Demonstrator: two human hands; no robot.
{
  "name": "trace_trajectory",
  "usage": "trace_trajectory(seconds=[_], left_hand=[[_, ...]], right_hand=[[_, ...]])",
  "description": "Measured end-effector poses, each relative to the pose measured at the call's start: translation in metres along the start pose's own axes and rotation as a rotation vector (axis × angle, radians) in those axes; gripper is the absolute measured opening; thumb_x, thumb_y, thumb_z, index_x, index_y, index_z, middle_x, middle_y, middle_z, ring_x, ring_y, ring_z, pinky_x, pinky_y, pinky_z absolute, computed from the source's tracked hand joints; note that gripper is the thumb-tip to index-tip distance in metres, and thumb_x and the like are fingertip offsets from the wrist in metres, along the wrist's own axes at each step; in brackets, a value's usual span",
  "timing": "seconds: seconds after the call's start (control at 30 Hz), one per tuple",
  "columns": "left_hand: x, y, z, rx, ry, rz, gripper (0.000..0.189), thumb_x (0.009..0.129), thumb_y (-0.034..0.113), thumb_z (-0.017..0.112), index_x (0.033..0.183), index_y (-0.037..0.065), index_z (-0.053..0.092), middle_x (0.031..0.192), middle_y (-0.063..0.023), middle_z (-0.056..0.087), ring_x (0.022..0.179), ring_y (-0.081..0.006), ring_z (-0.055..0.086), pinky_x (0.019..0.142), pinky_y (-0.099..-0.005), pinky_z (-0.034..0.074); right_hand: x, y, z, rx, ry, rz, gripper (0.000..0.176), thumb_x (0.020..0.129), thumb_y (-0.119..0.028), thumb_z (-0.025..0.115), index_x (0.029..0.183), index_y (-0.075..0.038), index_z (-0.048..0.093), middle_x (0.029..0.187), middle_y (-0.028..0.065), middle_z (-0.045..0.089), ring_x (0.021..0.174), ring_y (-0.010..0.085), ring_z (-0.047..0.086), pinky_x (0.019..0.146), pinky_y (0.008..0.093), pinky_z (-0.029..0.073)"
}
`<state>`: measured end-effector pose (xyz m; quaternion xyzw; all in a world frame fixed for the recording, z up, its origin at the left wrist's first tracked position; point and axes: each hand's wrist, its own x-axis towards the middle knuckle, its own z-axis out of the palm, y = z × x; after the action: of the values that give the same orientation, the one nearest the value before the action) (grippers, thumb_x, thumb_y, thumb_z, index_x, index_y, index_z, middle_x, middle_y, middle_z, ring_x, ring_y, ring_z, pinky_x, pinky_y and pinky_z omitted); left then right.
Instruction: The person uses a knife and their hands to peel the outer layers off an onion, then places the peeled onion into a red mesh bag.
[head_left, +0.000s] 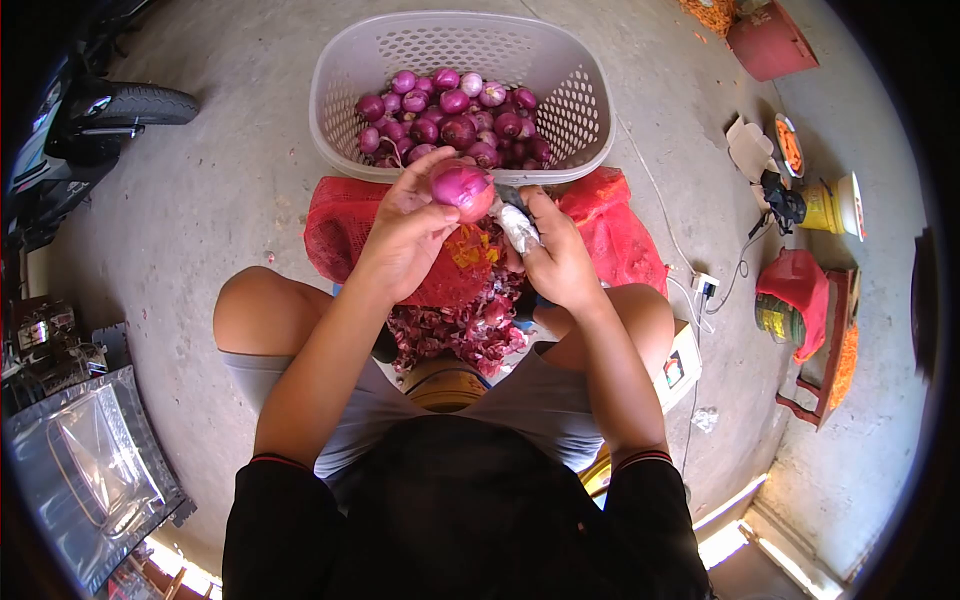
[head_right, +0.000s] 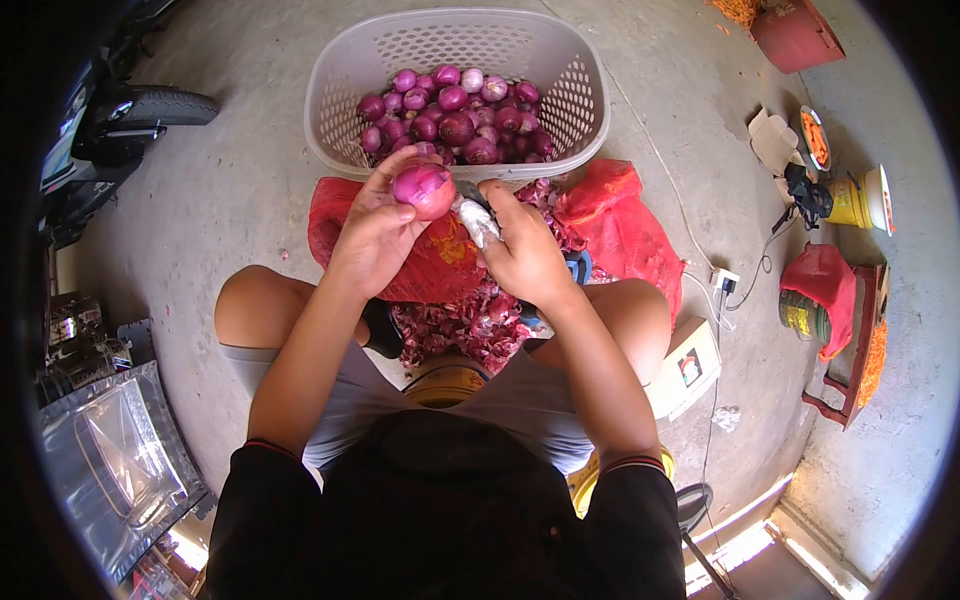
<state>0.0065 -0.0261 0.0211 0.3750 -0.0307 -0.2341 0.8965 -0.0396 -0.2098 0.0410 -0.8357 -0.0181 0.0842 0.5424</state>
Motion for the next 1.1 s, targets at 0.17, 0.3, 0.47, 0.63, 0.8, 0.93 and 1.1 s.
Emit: trace_trajectory(seconds=[0.17,0.3,0.47,0.63,0.8,0.93,1.1], left_hand=[[-0.002,0.001,0.001,0.057,0.003,0.001,0.063,0.074,-0.007,0.055,0.133,0.007,0.039,0.129,-0.0110,0.048,0.118,-0.0226,0.050,0.102,-0.0363,0.040],[-0.001,-0.006,0.000,0.054,0.009,0.015,0.060,0.075,-0.005,0.056,0.132,0.006,0.039,0.128,-0.0117,0.048,0.118,-0.0228,0.050,0.102,-0.0368,0.041],[0.000,0.001,-0.001,-0.052,0.022,0.066,0.055,0.080,0.004,0.058,0.131,0.006,0.037,0.126,-0.0115,0.050,0.118,-0.0229,0.050,0.101,-0.0381,0.043],[0.000,-0.003,-0.003,-0.110,0.063,0.068,0.054,0.081,0.009,0.060,0.130,0.005,0.038,0.126,-0.0121,0.050,0.118,-0.0237,0.051,0.100,-0.0374,0.043],[-0.001,-0.008,-0.001,-0.289,0.055,0.036,0.046,0.081,0.002,0.059,0.123,0.007,0.042,0.120,-0.0104,0.053,0.112,-0.0215,0.053,0.097,-0.0371,0.046],[-0.001,-0.010,-0.001,-0.297,0.047,0.032,0.041,0.082,0.003,0.060,0.120,0.006,0.044,0.118,-0.0105,0.054,0.108,-0.0219,0.056,0.095,-0.0367,0.047],[0.001,-0.009,-0.007,-0.235,0.023,0.039,0.042,0.083,0.009,0.061,0.121,0.005,0.043,0.120,-0.0137,0.054,0.106,-0.0218,0.057,0.092,-0.0330,0.047]], right_hand=[[0.001,0.009,0.002,-0.035,0.027,-0.104,0.041,0.072,0.005,0.048,0.113,0.004,0.046,0.094,0.0231,0.057,0.081,0.0392,0.061,0.071,0.0420,0.047],[0.000,0.008,0.003,0.006,0.015,-0.076,0.040,0.073,0.005,0.047,0.113,0.003,0.046,0.096,0.0228,0.057,0.089,0.0396,0.059,0.075,0.0417,0.046],[-0.004,0.014,0.016,0.065,-0.020,-0.053,0.036,0.075,0.004,0.048,0.111,0.003,0.046,0.090,0.0225,0.057,0.084,0.0389,0.059,0.074,0.0404,0.046],[-0.004,0.004,0.028,0.153,-0.030,-0.024,0.039,0.076,0.005,0.047,0.114,0.001,0.040,0.078,0.0187,0.056,0.065,0.0300,0.061,0.058,0.0380,0.048],[-0.006,0.008,0.050,0.364,0.078,-0.129,0.034,0.083,0.006,0.042,0.116,-0.001,0.037,0.070,0.0064,0.050,0.055,0.0156,0.055,0.051,0.0288,0.047],[-0.004,0.011,0.058,0.422,0.082,-0.147,0.031,0.085,0.005,0.041,0.115,0.000,0.037,0.072,0.0071,0.052,0.056,0.0149,0.055,0.051,0.0284,0.047],[-0.006,0.011,0.063,0.443,0.017,-0.041,0.031,0.091,0.001,0.037,0.122,-0.004,0.037,0.081,0.0037,0.048,0.060,0.0097,0.051,0.050,0.0226,0.045]])
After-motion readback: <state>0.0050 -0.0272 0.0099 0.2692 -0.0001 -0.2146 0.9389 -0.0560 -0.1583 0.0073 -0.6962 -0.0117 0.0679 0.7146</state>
